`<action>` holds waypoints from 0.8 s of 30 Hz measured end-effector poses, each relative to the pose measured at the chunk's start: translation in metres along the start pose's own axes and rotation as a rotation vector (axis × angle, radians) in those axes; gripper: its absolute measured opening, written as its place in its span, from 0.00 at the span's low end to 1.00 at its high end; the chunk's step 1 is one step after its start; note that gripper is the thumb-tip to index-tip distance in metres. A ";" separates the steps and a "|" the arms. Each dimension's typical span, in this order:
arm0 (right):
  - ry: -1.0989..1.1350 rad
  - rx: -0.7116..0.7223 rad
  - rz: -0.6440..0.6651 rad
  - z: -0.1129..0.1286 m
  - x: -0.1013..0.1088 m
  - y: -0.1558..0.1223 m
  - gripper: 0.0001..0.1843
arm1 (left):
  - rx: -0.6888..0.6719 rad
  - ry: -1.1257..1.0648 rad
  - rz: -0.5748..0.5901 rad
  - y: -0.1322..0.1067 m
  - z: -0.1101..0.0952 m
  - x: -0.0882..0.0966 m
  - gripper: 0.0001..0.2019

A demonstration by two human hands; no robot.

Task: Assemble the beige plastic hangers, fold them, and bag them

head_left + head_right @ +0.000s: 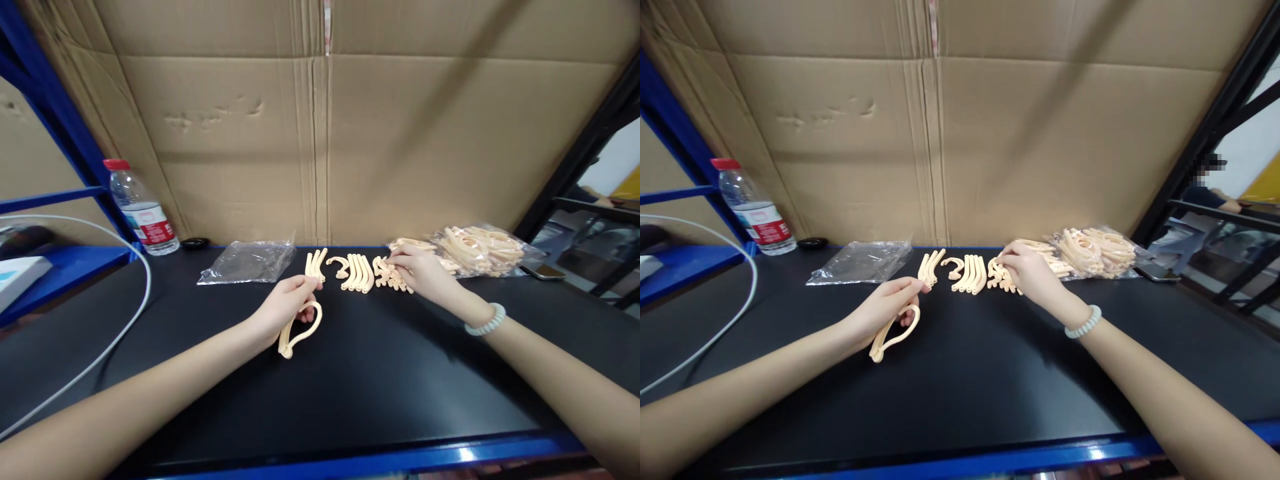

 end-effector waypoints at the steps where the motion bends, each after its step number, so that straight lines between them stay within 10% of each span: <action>1: -0.016 -0.006 0.048 -0.005 -0.006 -0.003 0.16 | 0.026 -0.050 -0.007 0.000 -0.001 0.001 0.11; 7: -0.067 -0.036 0.133 0.001 -0.011 -0.007 0.23 | 0.129 -0.260 -0.079 -0.004 -0.003 0.006 0.10; 16: 0.069 0.452 0.207 0.142 -0.014 -0.012 0.19 | 0.137 -0.441 -0.142 -0.018 -0.006 -0.001 0.07; 24: -0.009 0.408 0.215 0.138 -0.026 -0.017 0.11 | 0.130 -0.487 -0.111 -0.026 -0.013 -0.011 0.06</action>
Point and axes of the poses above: each hand's wrist, its own y-axis towards the middle knuckle, its own x-axis out of the back of the hand, z = x × y, the point moved 2 cm from there along y, towards the middle knuckle, and after that the axes turned 7 degrees about y, right-handed, at the moved point
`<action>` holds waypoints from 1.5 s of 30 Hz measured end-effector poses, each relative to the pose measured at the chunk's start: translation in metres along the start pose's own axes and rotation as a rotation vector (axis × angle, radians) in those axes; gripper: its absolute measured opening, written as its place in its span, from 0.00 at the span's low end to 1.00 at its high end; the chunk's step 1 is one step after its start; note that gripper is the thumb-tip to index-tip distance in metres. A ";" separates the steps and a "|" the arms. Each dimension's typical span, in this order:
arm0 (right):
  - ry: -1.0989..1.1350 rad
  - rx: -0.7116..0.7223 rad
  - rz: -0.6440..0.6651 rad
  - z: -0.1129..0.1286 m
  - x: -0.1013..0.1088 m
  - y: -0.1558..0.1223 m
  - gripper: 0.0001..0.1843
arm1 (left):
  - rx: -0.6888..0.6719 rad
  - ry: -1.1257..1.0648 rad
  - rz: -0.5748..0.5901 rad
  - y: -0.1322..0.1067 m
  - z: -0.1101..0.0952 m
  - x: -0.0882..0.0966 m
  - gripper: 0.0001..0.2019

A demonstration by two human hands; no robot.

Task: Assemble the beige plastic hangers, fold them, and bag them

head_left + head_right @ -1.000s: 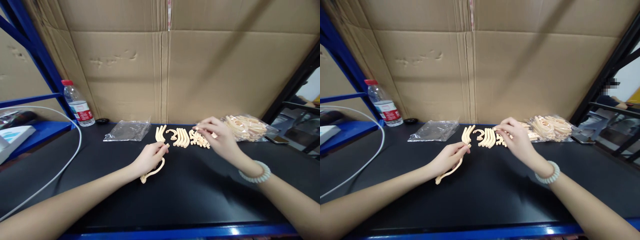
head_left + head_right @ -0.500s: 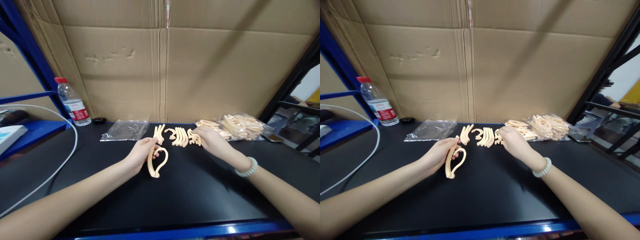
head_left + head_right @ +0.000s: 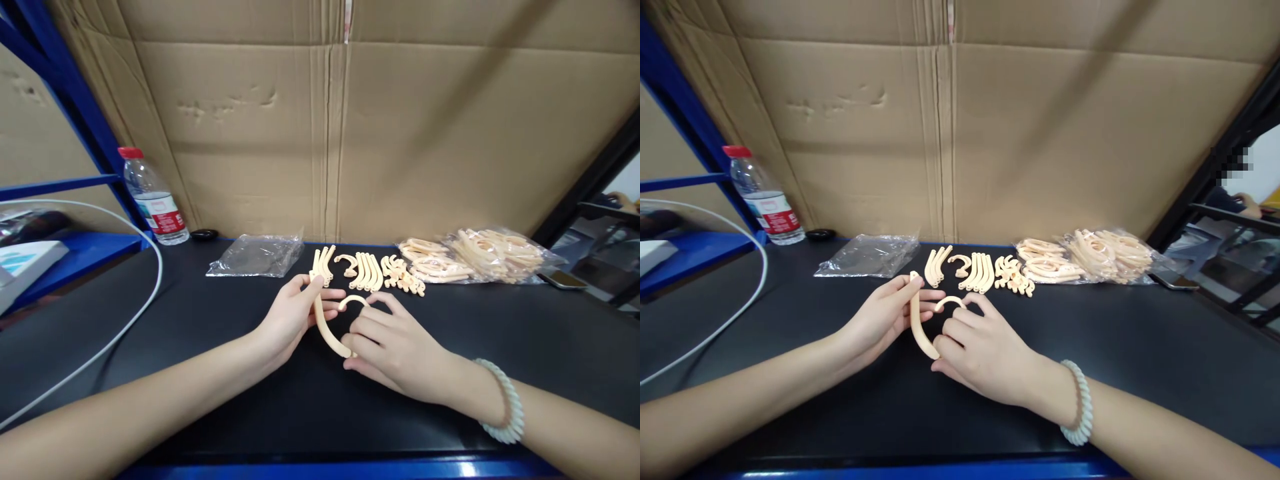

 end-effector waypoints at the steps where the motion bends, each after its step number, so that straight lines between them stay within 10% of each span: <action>1: -0.003 -0.001 -0.012 -0.001 0.001 0.000 0.12 | -0.019 0.018 -0.001 0.001 0.000 0.000 0.05; 9: 0.006 -0.172 -0.187 -0.011 0.009 -0.003 0.13 | -0.743 0.676 -0.179 0.009 -0.007 0.014 0.25; 14: -0.031 -0.225 -0.190 -0.018 0.007 -0.005 0.15 | -1.333 1.313 0.111 -0.008 -0.009 0.002 0.14; 28: 0.247 -0.255 -0.086 -0.013 -0.005 -0.006 0.15 | -1.184 1.595 0.383 -0.009 0.004 -0.003 0.09; 45: 0.635 -0.483 0.079 -0.021 -0.005 -0.001 0.11 | -1.366 1.579 0.466 -0.007 0.000 -0.002 0.10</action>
Point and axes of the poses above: each hand's wrist, its own y-axis towards the middle knuckle, its own x-axis out of the back of the hand, z = x × y, the point moved 2 cm from there along y, towards the middle knuckle, and after that the axes turned 7 degrees about y, right-handed, at the moved point
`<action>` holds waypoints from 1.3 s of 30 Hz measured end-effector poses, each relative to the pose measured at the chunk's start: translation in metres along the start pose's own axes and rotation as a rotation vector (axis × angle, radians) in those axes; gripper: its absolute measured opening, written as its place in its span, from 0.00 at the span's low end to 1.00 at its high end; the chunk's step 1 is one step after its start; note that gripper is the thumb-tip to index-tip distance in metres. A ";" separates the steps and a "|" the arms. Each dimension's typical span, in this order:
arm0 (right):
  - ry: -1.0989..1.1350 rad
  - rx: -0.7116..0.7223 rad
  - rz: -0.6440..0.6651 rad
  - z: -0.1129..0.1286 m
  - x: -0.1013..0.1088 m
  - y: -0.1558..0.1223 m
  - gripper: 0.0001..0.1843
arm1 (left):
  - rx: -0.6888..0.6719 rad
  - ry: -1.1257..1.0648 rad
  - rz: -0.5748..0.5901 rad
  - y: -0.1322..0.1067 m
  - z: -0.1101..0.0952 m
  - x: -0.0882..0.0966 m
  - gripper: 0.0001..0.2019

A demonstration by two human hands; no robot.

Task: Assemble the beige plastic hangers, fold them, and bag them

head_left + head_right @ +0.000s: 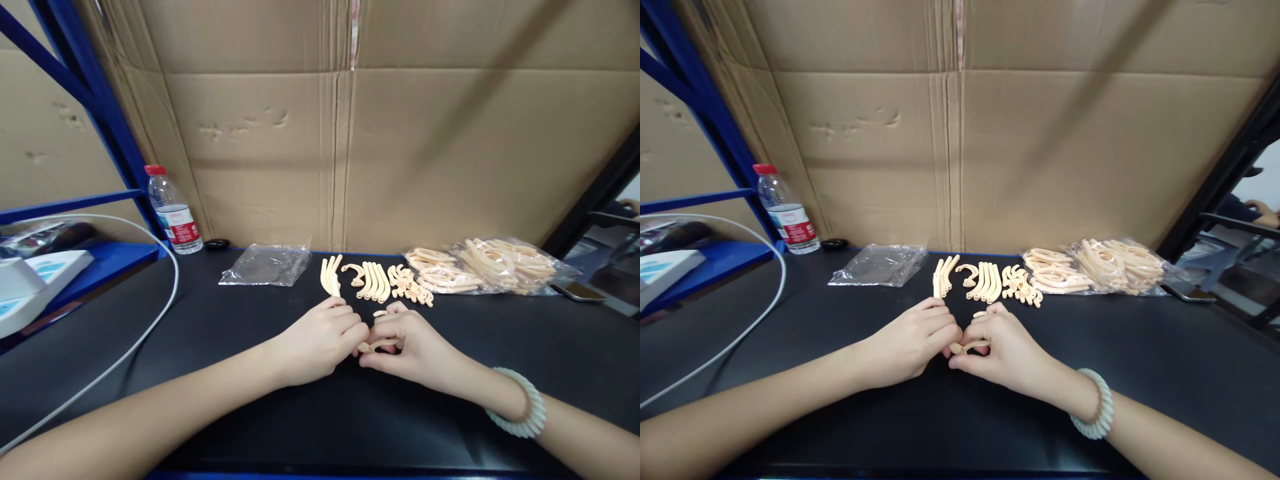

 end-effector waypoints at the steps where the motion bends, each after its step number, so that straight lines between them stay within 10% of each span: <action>1: 0.023 -0.003 0.008 0.000 0.000 0.000 0.09 | -0.024 -0.003 0.007 0.000 0.001 0.000 0.10; 19: 0.321 -0.168 0.015 -0.017 0.003 0.004 0.17 | -0.103 0.109 -0.047 0.002 0.000 0.006 0.18; 39: 0.163 0.040 -0.378 -0.034 0.023 0.008 0.09 | 0.480 0.031 -0.023 -0.030 0.075 -0.033 0.14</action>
Point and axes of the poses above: each hand's wrist, its own y-axis towards the middle knuckle, its own x-axis out of the back of the hand, z = x × y, the point moved 2 cm from there along y, towards the middle knuckle, and after that the axes turned 7 degrees about y, right-handed, at the moved point
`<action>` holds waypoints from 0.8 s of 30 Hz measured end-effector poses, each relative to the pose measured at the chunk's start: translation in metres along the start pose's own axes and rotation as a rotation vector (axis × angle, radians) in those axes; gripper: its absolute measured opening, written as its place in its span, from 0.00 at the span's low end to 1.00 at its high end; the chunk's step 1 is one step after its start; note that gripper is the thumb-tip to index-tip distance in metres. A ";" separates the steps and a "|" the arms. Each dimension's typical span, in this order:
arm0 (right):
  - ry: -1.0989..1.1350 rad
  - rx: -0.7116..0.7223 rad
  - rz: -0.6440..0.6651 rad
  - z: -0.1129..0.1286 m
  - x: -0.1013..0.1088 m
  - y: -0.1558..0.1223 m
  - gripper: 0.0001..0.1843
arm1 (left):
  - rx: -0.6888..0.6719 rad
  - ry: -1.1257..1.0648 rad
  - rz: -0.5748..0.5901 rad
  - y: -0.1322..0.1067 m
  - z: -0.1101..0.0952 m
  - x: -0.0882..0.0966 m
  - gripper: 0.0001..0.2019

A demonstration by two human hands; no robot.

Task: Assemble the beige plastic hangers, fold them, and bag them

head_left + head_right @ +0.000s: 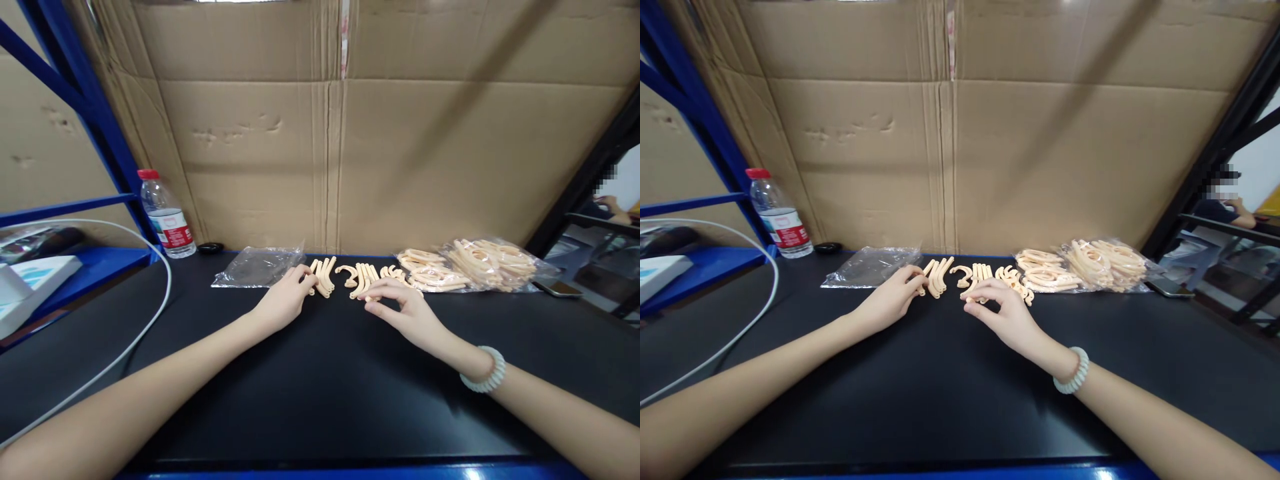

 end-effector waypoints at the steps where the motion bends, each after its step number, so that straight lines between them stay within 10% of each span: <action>1: -0.016 0.011 -0.008 0.000 0.002 0.001 0.09 | 0.020 -0.009 0.001 0.000 -0.001 -0.001 0.13; 9: -0.318 0.165 0.086 -0.013 0.005 0.033 0.08 | 0.081 -0.008 0.011 0.000 -0.023 0.006 0.05; 24: -0.385 0.137 0.140 -0.038 0.000 0.064 0.12 | -0.038 -0.115 0.205 0.004 -0.021 -0.004 0.22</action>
Point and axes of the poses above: each hand's wrist, its own y-axis towards the middle knuckle, its own x-axis out of the back of the hand, z = x × y, the point moved 2 cm from there along y, towards the middle knuckle, and after that the axes turned 7 degrees about y, right-handed, at the moved point
